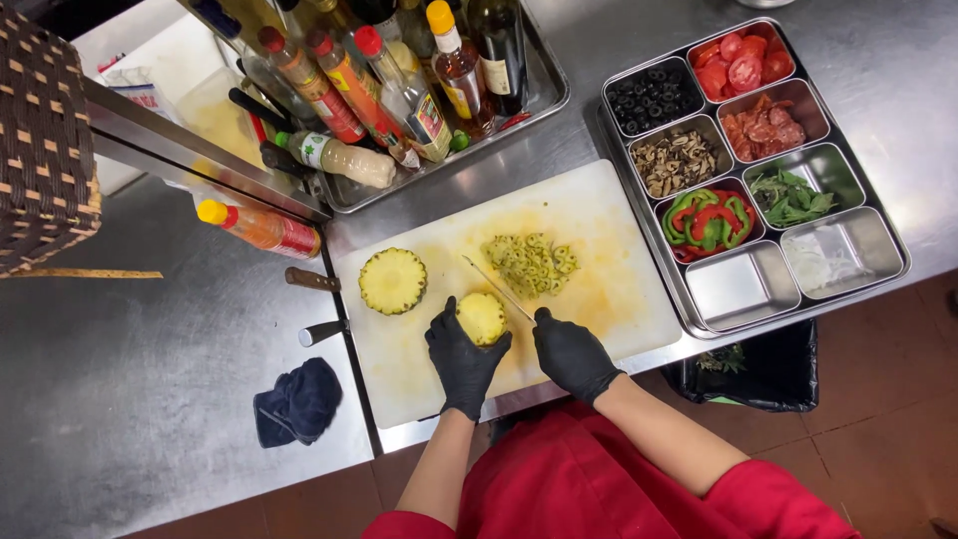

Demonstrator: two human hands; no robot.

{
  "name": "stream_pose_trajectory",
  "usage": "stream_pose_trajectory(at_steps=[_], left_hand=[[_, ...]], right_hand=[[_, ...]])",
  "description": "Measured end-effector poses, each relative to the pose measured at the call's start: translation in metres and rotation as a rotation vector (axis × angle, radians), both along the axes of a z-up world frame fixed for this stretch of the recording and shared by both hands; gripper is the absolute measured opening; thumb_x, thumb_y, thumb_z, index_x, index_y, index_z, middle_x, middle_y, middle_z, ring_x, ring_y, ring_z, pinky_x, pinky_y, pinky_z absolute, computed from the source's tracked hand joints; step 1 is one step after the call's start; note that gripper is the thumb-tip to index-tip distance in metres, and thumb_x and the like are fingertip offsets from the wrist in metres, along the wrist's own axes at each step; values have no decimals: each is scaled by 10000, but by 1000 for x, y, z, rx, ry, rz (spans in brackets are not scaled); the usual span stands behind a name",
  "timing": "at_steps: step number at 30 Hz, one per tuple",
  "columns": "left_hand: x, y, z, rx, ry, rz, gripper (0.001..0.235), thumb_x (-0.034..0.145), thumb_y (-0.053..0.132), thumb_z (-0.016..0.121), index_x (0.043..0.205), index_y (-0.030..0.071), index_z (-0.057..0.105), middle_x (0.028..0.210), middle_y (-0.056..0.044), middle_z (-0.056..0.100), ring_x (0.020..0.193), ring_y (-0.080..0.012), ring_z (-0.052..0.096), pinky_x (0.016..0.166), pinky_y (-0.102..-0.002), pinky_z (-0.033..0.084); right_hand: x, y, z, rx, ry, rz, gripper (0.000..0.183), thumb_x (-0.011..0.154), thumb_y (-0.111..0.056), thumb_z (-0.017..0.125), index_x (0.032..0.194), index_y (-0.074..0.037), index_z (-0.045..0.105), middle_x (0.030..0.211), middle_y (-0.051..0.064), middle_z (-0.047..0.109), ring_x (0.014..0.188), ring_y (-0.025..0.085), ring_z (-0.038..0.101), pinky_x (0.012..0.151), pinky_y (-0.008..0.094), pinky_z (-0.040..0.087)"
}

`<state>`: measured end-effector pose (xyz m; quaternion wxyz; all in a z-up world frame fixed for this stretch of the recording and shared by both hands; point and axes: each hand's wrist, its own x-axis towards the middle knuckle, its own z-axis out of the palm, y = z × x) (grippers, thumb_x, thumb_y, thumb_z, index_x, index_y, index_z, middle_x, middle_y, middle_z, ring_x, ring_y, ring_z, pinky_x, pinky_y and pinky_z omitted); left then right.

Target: The person uses a knife to cut a pineapple into small pieces on a white cutting board. They first slice off the top and bottom, then peel the skin, and finally chop the fruit into a pile of diced pieces.

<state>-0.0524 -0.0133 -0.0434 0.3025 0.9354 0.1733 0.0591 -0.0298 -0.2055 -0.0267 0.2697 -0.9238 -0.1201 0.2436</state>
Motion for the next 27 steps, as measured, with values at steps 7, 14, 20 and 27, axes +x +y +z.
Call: stream_pose_trajectory(at_steps=[7, 14, 20, 27], left_hand=[[18, 0, -19, 116, 120, -75, 1024, 524, 632, 890, 1296, 61, 534, 1097, -135, 567, 1076, -385, 602, 736, -514, 620], [18, 1, -27, 122, 101, -97, 1011, 517, 579, 894, 1283, 63, 485, 1169, -144, 512, 1176, -426, 555, 742, -541, 622], [16, 9, -52, 159, 4, -158, 927, 585, 556, 886, 1246, 29, 504, 1155, -179, 550, 1188, -411, 554, 1097, -554, 426], [20, 15, -50, 153, -57, -261, 779, 551, 492, 924, 1076, 47, 559, 1015, -174, 624, 1105, -361, 583, 1124, -573, 342]], right_hand=[[-19, 4, 61, -116, -125, 88, 395, 965, -192, 462, 1276, 10, 596, 847, 195, 745, 795, 397, 763, 693, 516, 630], [-29, -2, 52, -220, -278, 161, 263, 960, -165, 495, 1104, 9, 631, 739, 146, 703, 657, 370, 743, 570, 484, 614], [-33, -10, 52, -244, -397, 226, 221, 953, -143, 524, 1076, 2, 637, 725, 147, 699, 639, 363, 742, 530, 478, 609], [-29, -14, 52, -202, -394, 219, 202, 975, -145, 501, 1050, -15, 636, 689, 150, 694, 614, 365, 736, 502, 492, 598]])
